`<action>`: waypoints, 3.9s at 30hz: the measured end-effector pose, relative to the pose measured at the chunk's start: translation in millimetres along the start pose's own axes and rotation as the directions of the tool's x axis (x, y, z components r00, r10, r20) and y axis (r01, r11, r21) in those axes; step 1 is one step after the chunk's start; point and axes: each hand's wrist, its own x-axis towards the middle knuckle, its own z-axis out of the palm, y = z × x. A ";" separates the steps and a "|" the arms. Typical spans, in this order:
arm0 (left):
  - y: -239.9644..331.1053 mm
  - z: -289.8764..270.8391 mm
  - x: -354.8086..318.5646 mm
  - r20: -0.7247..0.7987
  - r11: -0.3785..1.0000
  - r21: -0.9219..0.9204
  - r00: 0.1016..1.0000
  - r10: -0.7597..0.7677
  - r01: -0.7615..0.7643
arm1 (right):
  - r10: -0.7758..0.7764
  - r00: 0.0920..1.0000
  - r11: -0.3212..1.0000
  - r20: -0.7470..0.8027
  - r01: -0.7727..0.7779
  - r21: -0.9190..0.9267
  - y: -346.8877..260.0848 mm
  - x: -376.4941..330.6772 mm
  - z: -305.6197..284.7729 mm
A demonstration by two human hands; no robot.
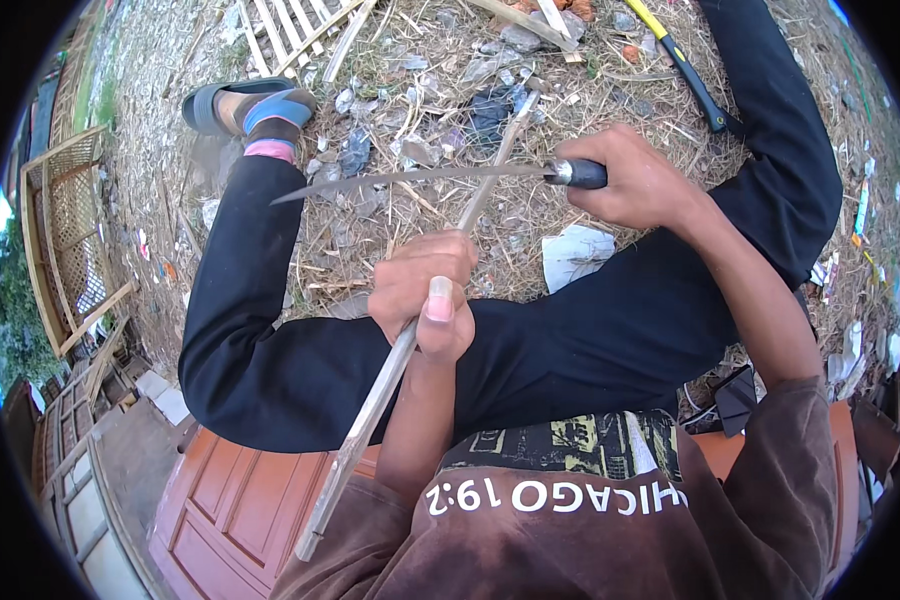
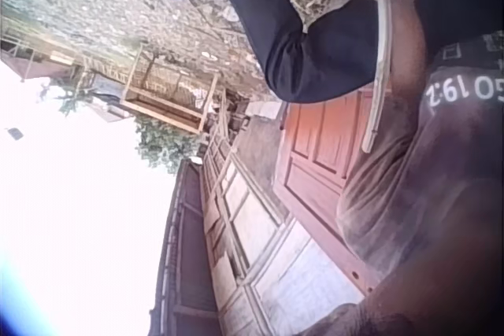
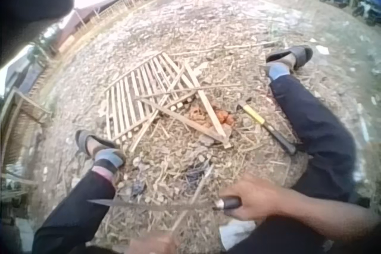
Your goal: The person whittles a strip of bamboo using a knife while sitting outdoors, smoothing the surface and edges.
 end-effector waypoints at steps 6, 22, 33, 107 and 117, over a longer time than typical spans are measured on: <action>-4.6 4.5 3.4 -0.003 1.000 0.006 1.000 0.019 -0.019 | 0.445 0.877 0.833 -0.181 -0.479 -0.278 72.0 12.1 7.2; -38.9 -13.9 127.4 -0.303 0.989 -0.135 0.953 0.013 -0.057 | 0.398 0.780 0.915 -0.483 -0.296 0.276 9.7 -15.7 40.6; -40.8 -8.2 122.8 -0.292 0.992 -0.075 0.953 0.079 -0.106 | 0.319 0.738 0.942 -0.595 -0.175 0.288 -39.6 -6.6 68.1; -46.3 -10.9 109.1 -0.454 0.995 -0.093 0.891 -0.001 -0.046 | 0.455 0.767 0.890 -0.453 -0.373 0.262 -6.8 -3.2 85.1; -45.1 -19.3 110.9 -0.488 0.993 -0.116 0.872 -0.035 -0.024 | 0.470 0.766 0.882 -0.437 -0.400 0.248 8.7 -6.6 88.8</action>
